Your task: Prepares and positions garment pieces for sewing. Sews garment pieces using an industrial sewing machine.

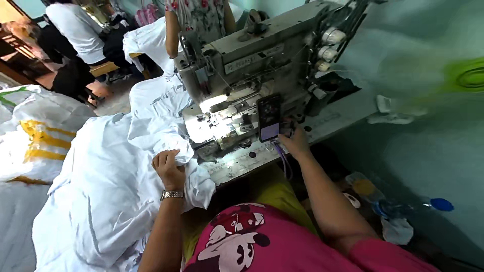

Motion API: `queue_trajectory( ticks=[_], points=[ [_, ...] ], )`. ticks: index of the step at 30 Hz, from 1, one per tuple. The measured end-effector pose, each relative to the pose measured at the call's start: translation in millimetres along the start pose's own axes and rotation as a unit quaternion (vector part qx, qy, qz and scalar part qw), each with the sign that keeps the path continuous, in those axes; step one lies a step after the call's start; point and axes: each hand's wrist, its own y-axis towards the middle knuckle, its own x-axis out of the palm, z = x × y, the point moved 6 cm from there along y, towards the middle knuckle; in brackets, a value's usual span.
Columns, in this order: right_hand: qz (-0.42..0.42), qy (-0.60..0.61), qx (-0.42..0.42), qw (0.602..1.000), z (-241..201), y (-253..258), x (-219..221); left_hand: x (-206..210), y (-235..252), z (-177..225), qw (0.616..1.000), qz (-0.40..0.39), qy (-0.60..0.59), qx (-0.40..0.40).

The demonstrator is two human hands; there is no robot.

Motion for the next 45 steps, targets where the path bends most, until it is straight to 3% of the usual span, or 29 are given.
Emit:
queue_trajectory(
  ticks=[45],
  points=[
    [-0.029, -0.057, 0.019, 0.998, 1.4, 4.5, 5.7, -4.5, -1.9, -4.9, 0.999, 0.005, -0.041, -0.019]
  ],
)
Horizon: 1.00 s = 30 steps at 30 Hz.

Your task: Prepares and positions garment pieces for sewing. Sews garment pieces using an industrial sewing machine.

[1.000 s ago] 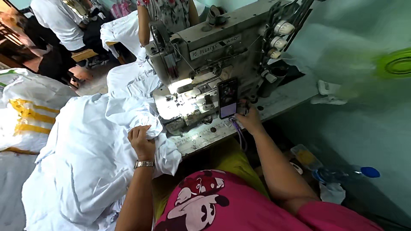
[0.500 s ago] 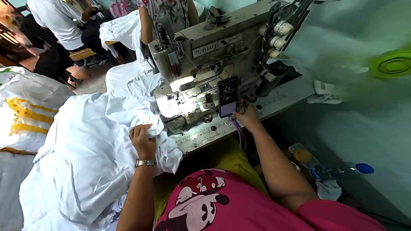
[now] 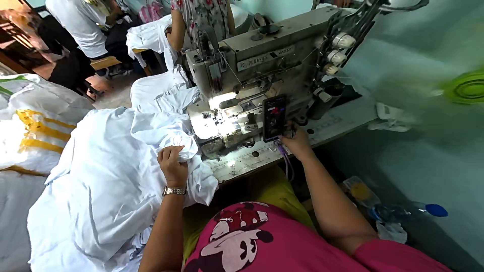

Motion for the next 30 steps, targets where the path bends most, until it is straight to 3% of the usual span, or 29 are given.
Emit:
queue_trajectory(
  ticks=[4, 9, 11, 13, 15, 17, 22, 27, 30],
  points=[
    [0.024, 0.050, -0.017, 0.998, 5.3, -0.3, -3.7, 1.8, -0.5, -2.3, 1.000, 0.008, 0.003, 0.000],
    [0.219, 0.130, -0.104, 0.962, -8.0, -40.1, -19.7, -17.5, 0.2, 5.9, 0.999, 0.020, 0.011, 0.031],
    [0.172, 0.081, -0.158, 0.969, -33.3, -59.6, -6.1, -28.0, -1.1, 15.4, 0.997, 0.039, 0.019, 0.058],
    [0.018, -0.009, -0.179, 0.984, -65.3, -74.5, 26.9, -35.8, -1.8, 25.8, 0.995, 0.057, 0.026, 0.081],
    [-0.141, -0.078, -0.177, 0.971, -99.8, -87.5, 62.1, -40.5, 0.0, 34.6, 0.993, 0.070, 0.026, 0.096],
    [-0.201, -0.094, -0.215, 0.951, -134.6, -99.2, 84.0, -42.4, 1.1, 39.9, 0.991, 0.079, 0.020, 0.106],
    [-0.102, -0.161, -0.383, 0.904, -188.4, -98.0, 114.6, -48.2, 2.1, 47.1, 0.990, 0.080, 0.017, 0.115],
    [-0.062, -0.234, -0.418, 0.876, -207.0, -91.0, 141.8, -47.3, 0.1, 51.1, 0.988, 0.075, 0.024, 0.135],
    [-0.046, -0.221, -0.422, 0.878, -211.7, -85.1, 149.4, -47.5, -4.3, 53.1, 0.987, 0.078, 0.011, 0.138]
  ],
)
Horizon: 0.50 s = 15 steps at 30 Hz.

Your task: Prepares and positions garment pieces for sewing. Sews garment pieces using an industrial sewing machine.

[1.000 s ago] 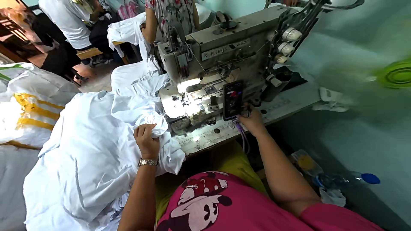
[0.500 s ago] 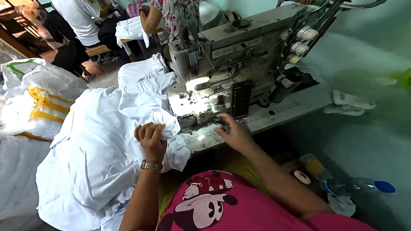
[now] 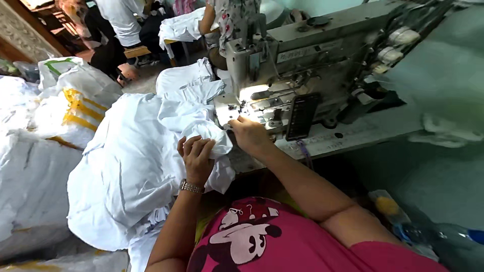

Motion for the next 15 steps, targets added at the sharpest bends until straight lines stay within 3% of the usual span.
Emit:
queue_trajectory(
  ticks=[2, 4, 6, 8, 12, 15],
  points=[
    [0.024, 0.023, 0.021, 0.999, 1.3, 4.1, -8.4, -6.9, -2.2, -6.6, 0.999, 0.006, -0.010, -0.034],
    [0.024, 0.049, 0.046, 0.997, 6.1, -1.0, -18.2, -16.5, -14.7, -28.3, 0.988, -0.034, -0.036, -0.145],
    [0.015, 0.092, 0.068, 0.993, 13.8, -17.6, -23.7, -25.1, -36.4, -54.9, 0.934, -0.130, -0.095, -0.318],
    [0.001, 0.142, 0.093, 0.986, 22.5, -35.6, -20.7, -39.5, -54.7, -64.6, 0.859, -0.162, -0.176, -0.452],
    [-0.059, 0.230, 0.112, 0.965, 21.4, -60.0, -2.5, -59.9, -55.4, -44.1, 0.832, -0.086, -0.287, -0.467],
    [-0.080, 0.253, 0.107, 0.958, 13.3, -60.8, -3.9, -56.9, -40.3, -28.4, 0.791, -0.110, -0.360, -0.481]
  ],
)
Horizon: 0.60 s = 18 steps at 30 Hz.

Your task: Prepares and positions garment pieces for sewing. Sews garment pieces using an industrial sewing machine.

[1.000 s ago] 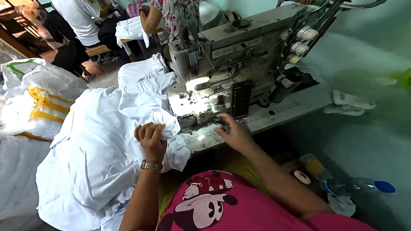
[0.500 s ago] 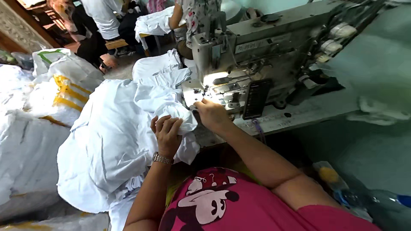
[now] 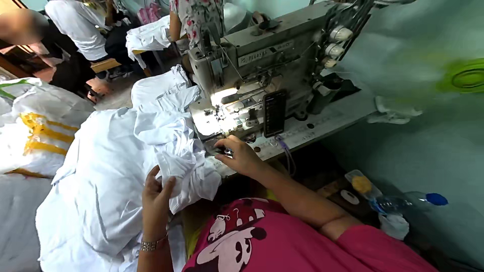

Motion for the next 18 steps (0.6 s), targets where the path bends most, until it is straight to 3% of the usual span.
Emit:
queue_trajectory(
  ticks=[3, 6, 8, 9, 13, 18],
  points=[
    [0.009, 0.002, -0.014, 1.000, -3.0, -2.5, -9.1, 16.2, 4.3, 7.0, 0.991, -0.054, -0.116, -0.024],
    [0.041, 0.009, -0.024, 0.999, 1.6, -8.0, -19.2, 10.7, 8.3, 28.4, 0.974, 0.045, -0.161, 0.153],
    [0.056, 0.015, -0.024, 0.998, 8.9, -13.0, -20.7, 6.7, 6.2, 38.2, 0.952, 0.067, -0.144, 0.263],
    [0.050, 0.013, -0.015, 0.999, 13.6, -15.3, -20.8, 10.2, 4.9, 30.8, 0.954, 0.075, -0.124, 0.264],
    [0.020, -0.001, 0.022, 1.000, 34.6, -23.6, -24.2, 32.5, 5.6, -18.8, 0.988, 0.081, 0.022, 0.128],
    [0.103, -0.013, 0.023, 0.994, 64.3, -39.3, -51.3, 45.2, 8.1, 9.6, 0.982, 0.031, 0.020, 0.187]
  ],
)
